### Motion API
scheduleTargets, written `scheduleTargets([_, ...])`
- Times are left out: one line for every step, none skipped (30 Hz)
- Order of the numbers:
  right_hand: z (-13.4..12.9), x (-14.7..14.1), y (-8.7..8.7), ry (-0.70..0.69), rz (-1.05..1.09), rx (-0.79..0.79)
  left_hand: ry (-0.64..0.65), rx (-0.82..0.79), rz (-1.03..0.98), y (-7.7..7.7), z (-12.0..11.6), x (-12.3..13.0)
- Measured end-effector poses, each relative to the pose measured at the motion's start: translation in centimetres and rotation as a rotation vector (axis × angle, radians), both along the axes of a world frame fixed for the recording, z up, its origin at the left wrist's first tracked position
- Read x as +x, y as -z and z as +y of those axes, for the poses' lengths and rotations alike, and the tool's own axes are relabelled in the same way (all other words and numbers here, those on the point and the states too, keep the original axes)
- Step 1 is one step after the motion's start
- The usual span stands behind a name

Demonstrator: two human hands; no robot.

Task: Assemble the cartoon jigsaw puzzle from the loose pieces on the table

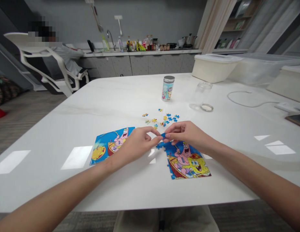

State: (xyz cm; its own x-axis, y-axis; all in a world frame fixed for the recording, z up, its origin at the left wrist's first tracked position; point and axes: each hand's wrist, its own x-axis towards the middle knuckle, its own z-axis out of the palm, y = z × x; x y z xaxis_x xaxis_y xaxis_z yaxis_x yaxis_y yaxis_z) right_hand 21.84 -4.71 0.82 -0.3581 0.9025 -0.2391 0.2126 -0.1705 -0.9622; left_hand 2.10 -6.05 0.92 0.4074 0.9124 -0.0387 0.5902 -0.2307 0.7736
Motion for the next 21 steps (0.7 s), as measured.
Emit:
scheduleTargets([0.0,-0.1,0.1,-0.013,0.007,-0.010,-0.002,-0.031,-0.036,0.1,0.1,0.0])
scheduleTargets([0.0,-0.1,0.3,-0.028,0.010,-0.016,-0.002,-0.059,-0.063,0.3,0.1,0.0])
scheduleTargets([0.0,-0.2,0.5,-0.046,0.011,-0.015,-0.002,-0.082,-0.079,0.3,0.2,0.0])
scheduleTargets([0.1,-0.1,0.6,-0.066,0.009,-0.009,-0.002,-0.099,-0.084,0.3,0.3,-0.1])
scheduleTargets([0.1,-0.1,0.7,-0.084,0.003,0.007,-0.004,-0.111,-0.080,0.3,0.4,-0.2])
scheduleTargets([0.2,0.0,0.8,-0.101,-0.009,0.035,-0.008,-0.122,-0.068,0.2,0.6,-0.3])
scheduleTargets([0.2,0.2,0.8,-0.117,-0.031,0.073,-0.015,-0.131,-0.053,0.0,0.7,-0.4])
scheduleTargets([0.2,0.4,0.8,-0.128,-0.071,0.125,-0.024,-0.140,-0.035,-0.1,0.8,-0.6])
scheduleTargets([0.3,0.6,0.7,-0.134,-0.130,0.192,-0.032,-0.150,-0.014,-0.2,0.9,-0.8])
scheduleTargets([0.3,0.8,0.6,-0.142,-0.206,0.276,-0.036,-0.164,0.011,-0.4,1.0,-1.0])
scheduleTargets([0.3,1.1,0.4,-0.158,-0.288,0.370,-0.037,-0.178,0.039,-0.5,1.1,-1.2])
scheduleTargets([0.3,1.3,0.3,-0.186,-0.364,0.470,-0.034,-0.190,0.067,-0.5,1.2,-1.3])
scheduleTargets([0.3,1.5,0.2,-0.231,-0.426,0.565,-0.028,-0.200,0.095,-0.6,1.3,-1.5])
scheduleTargets([0.3,1.7,0.1,-0.293,-0.471,0.651,-0.021,-0.206,0.121,-0.5,1.3,-1.6])
scheduleTargets([0.3,1.8,0.1,-0.367,-0.498,0.721,-0.015,-0.208,0.142,-0.5,1.4,-1.7])
scheduleTargets([0.2,1.8,0.1,-0.441,-0.517,0.772,-0.011,-0.205,0.158,-0.4,1.5,-1.8])
scheduleTargets([0.1,1.8,0.2,-0.507,-0.534,0.808,-0.006,-0.204,0.169,-0.2,1.5,-1.8])
scheduleTargets([0.0,1.8,0.3,-0.559,-0.551,0.835,-0.002,-0.207,0.178,-0.1,1.6,-1.8])
scheduleTargets([-0.1,1.7,0.4,-0.597,-0.569,0.853,0.000,-0.212,0.187,0.1,1.6,-1.8])
scheduleTargets([-0.2,1.6,0.6,-0.623,-0.584,0.865,0.000,-0.221,0.195,0.2,1.6,-1.8])
scheduleTargets([-0.2,1.5,0.7,-0.644,-0.596,0.873,-0.001,-0.234,0.204,0.3,1.7,-1.8])
